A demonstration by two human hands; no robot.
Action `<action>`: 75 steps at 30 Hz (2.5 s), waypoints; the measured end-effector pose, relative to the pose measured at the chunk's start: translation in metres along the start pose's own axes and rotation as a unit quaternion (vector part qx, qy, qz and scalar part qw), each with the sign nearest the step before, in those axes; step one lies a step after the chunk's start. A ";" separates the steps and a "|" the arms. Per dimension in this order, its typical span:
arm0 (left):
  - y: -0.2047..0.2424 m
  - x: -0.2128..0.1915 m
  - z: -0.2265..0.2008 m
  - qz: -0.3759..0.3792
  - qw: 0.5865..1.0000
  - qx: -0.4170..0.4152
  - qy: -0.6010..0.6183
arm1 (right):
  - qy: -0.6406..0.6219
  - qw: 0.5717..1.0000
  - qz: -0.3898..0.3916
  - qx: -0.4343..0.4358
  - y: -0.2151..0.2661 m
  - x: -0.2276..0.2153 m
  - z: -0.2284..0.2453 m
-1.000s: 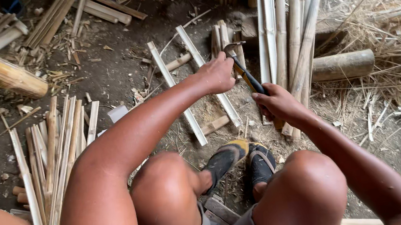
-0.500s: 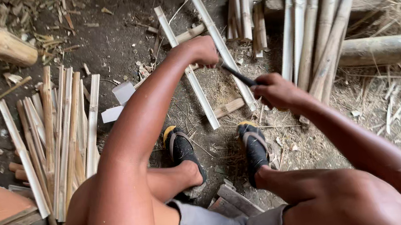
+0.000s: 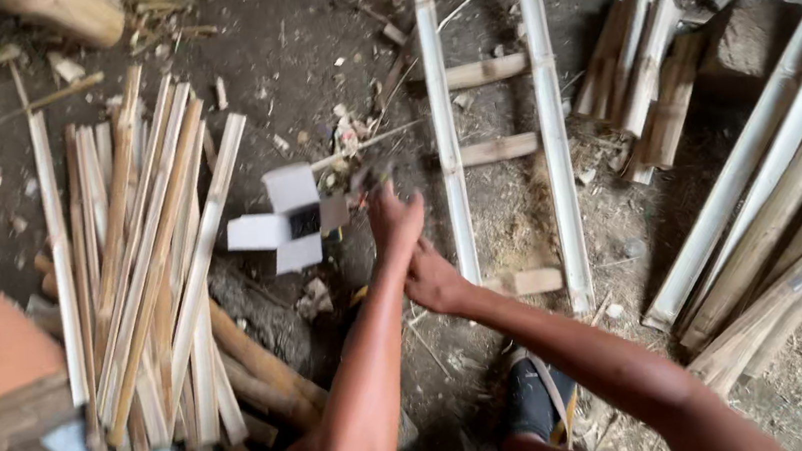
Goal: The person assembles a wooden ladder-like frame by placing short wooden slats between two long side rails. They secure each slat by hammering nails into the joints using a hammer. The person works on the ground in a cluttered workshop area.
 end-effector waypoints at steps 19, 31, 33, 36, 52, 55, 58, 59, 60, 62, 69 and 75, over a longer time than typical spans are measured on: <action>-0.052 0.312 -0.193 0.254 0.966 0.010 -0.052 | 0.011 0.813 -0.125 0.568 0.034 -0.211 -0.301; -0.080 0.304 -0.217 0.309 0.948 -0.072 -0.026 | -0.070 0.806 -0.112 0.577 0.000 -0.258 -0.291; -0.091 0.303 -0.220 0.344 0.934 -0.091 -0.016 | -0.146 0.784 -0.204 0.568 0.004 -0.249 -0.298; -0.100 0.310 -0.206 0.371 0.919 -0.124 0.046 | -0.279 0.759 -0.146 0.570 0.017 -0.232 -0.308; -0.130 0.288 -0.183 0.437 0.880 -0.110 0.151 | -0.459 0.769 -0.170 0.412 -0.026 -0.224 -0.319; -0.130 0.244 -0.181 0.438 0.852 -0.024 0.285 | -0.299 0.861 -0.150 0.383 -0.059 -0.240 -0.285; -0.132 0.186 -0.167 0.386 0.849 -0.047 0.357 | -0.362 0.889 -0.115 0.255 -0.089 -0.253 -0.223; -0.141 0.162 -0.166 0.369 0.844 -0.047 0.386 | -0.355 0.900 -0.110 0.226 -0.104 -0.255 -0.201; -0.148 0.136 -0.168 0.352 0.838 -0.045 0.415 | -0.349 0.910 -0.106 0.197 -0.119 -0.255 -0.177; -0.169 0.065 -0.177 0.317 0.841 -0.002 0.438 | -0.367 0.912 -0.093 0.159 -0.160 -0.257 -0.125; -0.137 -0.173 -0.132 0.152 0.896 0.022 0.416 | -0.465 0.874 0.078 0.119 -0.239 -0.176 0.034; -0.112 -0.307 -0.066 -0.012 0.921 0.005 0.390 | -0.499 0.843 0.175 0.097 -0.281 -0.078 0.149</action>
Point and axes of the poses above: each hand's wrist, its own y-axis away from the middle knuckle, its own x-axis out of the palm, z = x × y, the point moved 1 cm from there along -y, towards the middle knuckle, and after that the axes turned 15 degrees about y, right-handed, at the moved point
